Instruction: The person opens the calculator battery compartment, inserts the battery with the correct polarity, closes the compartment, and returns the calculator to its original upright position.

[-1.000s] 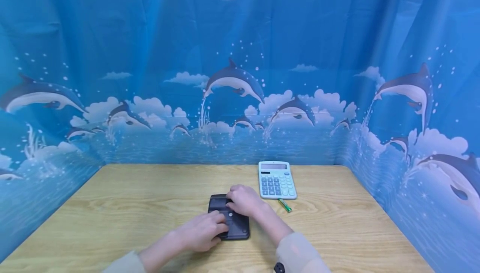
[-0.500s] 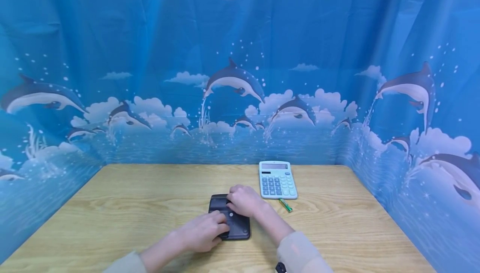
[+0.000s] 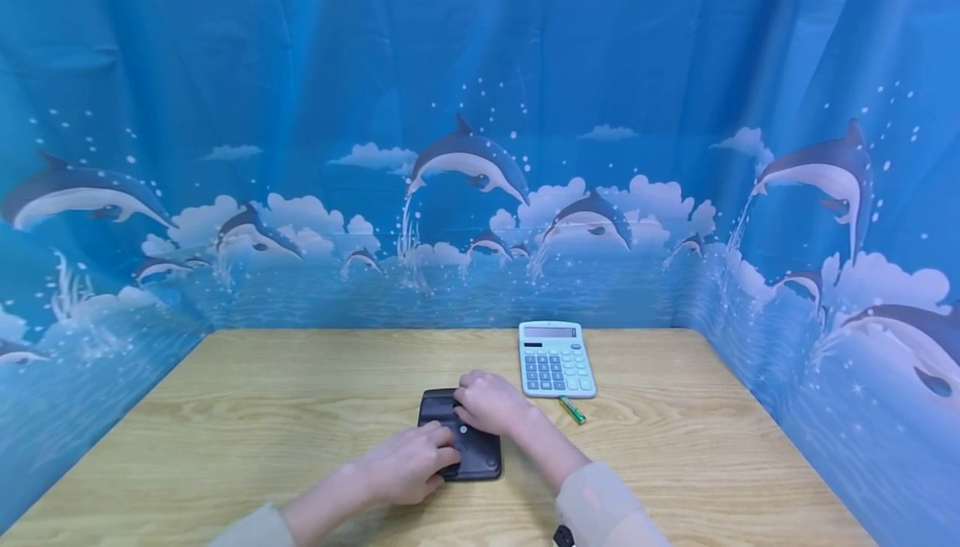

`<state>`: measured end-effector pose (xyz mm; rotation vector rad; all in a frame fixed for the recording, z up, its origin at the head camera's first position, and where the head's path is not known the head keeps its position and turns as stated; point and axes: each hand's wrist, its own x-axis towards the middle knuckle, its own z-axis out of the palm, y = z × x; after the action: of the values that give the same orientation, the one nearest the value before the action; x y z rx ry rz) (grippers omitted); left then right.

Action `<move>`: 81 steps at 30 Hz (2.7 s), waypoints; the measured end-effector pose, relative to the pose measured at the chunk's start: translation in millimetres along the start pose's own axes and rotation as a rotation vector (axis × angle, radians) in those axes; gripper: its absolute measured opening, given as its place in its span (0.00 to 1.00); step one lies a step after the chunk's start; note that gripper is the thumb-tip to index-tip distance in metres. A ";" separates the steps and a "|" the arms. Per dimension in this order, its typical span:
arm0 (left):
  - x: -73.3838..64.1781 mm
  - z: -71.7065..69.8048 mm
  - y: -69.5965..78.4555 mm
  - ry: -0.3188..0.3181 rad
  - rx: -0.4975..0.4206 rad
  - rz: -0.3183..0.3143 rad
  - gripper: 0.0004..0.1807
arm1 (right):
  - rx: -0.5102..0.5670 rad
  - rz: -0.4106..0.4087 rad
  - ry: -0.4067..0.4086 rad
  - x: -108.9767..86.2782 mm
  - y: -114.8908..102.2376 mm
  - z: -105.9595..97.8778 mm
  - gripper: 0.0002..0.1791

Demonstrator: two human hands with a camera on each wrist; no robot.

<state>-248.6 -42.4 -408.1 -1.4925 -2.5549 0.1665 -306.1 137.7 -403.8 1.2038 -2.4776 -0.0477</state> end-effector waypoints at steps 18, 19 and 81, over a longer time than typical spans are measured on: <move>0.6 1.8 0.3 -0.004 0.015 0.001 0.14 | 0.072 0.096 0.015 1.4 0.0 1.6 0.07; 0.7 2.0 0.3 -0.005 0.012 0.000 0.14 | 0.075 0.102 0.018 1.7 0.0 1.9 0.07; -1.3 0.8 3.9 -0.001 0.015 -0.027 0.14 | 0.208 0.206 -0.040 11.1 10.3 -6.3 0.07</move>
<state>-244.8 -41.6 -409.8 -1.4516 -2.5675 0.1824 -317.7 136.6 -392.3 1.0261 -2.6804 0.2490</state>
